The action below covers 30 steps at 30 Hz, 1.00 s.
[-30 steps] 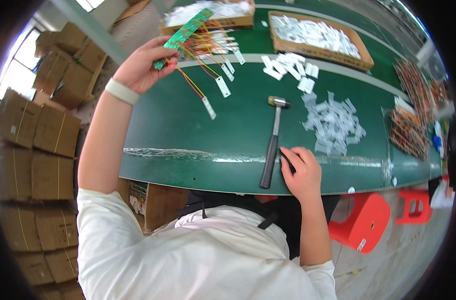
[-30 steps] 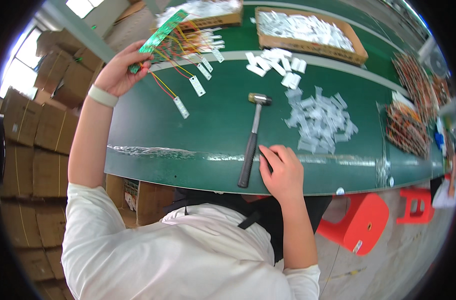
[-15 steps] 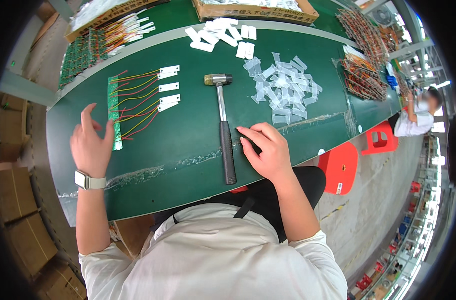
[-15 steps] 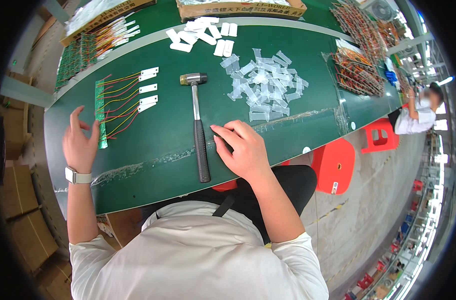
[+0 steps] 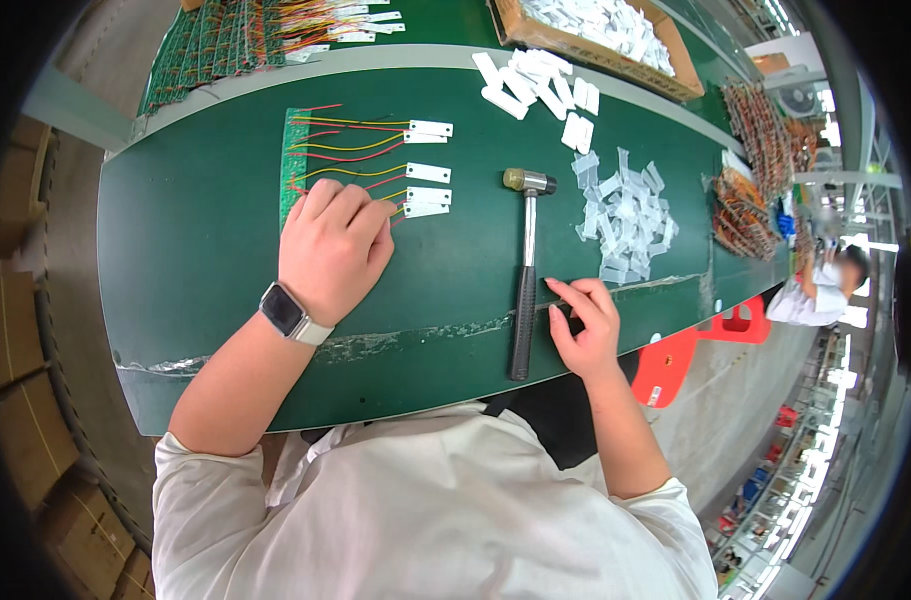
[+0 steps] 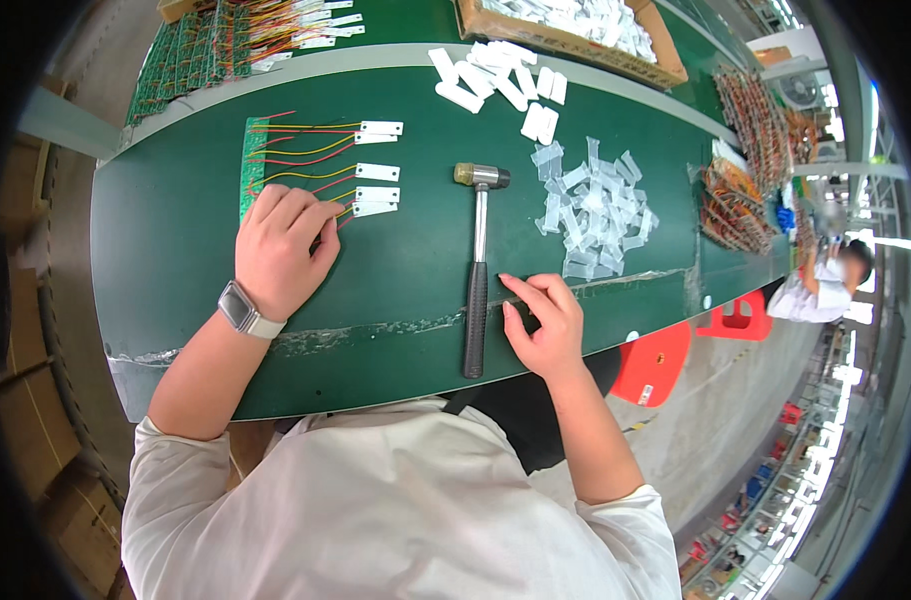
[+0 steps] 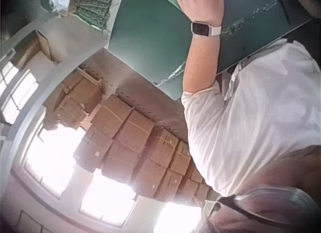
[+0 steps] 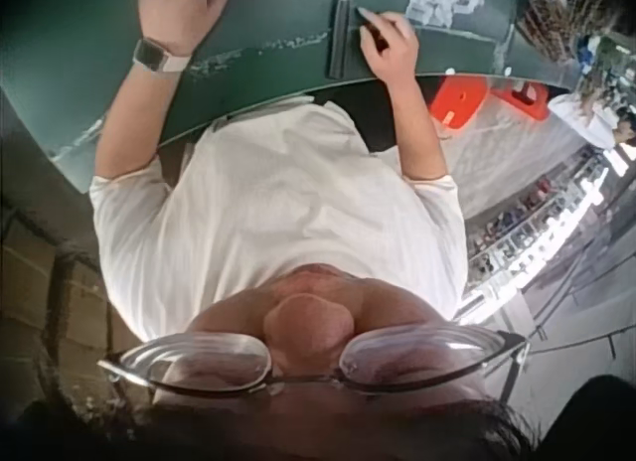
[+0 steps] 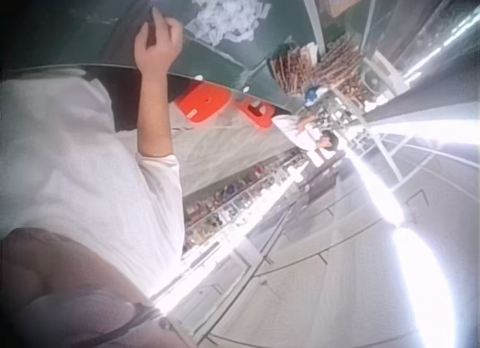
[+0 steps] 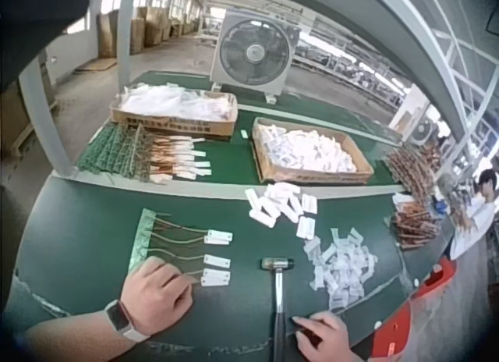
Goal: Manually assembling white plastic covers onto LED circuit boards and securing them using a small hammer.
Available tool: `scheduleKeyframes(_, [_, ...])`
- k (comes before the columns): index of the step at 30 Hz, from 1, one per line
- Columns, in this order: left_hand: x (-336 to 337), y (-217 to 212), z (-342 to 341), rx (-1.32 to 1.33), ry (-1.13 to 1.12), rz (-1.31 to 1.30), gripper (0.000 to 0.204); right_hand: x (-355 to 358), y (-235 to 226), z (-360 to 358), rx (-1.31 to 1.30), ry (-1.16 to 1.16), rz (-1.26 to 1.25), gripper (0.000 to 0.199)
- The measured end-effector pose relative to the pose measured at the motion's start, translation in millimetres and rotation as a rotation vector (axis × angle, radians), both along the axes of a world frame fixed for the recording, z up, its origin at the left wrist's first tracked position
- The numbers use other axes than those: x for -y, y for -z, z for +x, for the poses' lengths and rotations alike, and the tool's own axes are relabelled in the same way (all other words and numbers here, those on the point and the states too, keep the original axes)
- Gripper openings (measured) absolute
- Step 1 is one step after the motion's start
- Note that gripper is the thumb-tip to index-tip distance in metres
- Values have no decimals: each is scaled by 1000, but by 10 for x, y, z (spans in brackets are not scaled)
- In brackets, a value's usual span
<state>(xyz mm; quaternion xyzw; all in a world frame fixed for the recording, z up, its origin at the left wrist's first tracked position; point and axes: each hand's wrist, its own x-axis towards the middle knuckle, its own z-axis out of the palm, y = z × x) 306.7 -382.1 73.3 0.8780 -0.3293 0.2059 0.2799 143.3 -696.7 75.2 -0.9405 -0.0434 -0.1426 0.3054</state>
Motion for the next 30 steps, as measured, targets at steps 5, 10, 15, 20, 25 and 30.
scheduleKeyframes(5, [146,-83,39,42,67,108,20,-19,15,30,44,80,50,40])
scheduleKeyframes(10, [18,-71,79,106,74,135,22,-60,68,102,90,4,-25,35])
scheduleKeyframes(15, [43,-95,-18,53,81,130,27,-41,68,-6,116,58,-65,46])
scheduleKeyframes(20, [87,-94,64,-50,44,23,28,-41,27,-3,48,8,-89,49])
scheduleKeyframes(25, [10,-119,27,-24,126,82,28,-30,-9,-25,52,28,-117,49])
scheduleKeyframes(30, [69,-38,92,44,115,119,28,-64,71,84,101,67,-104,43])
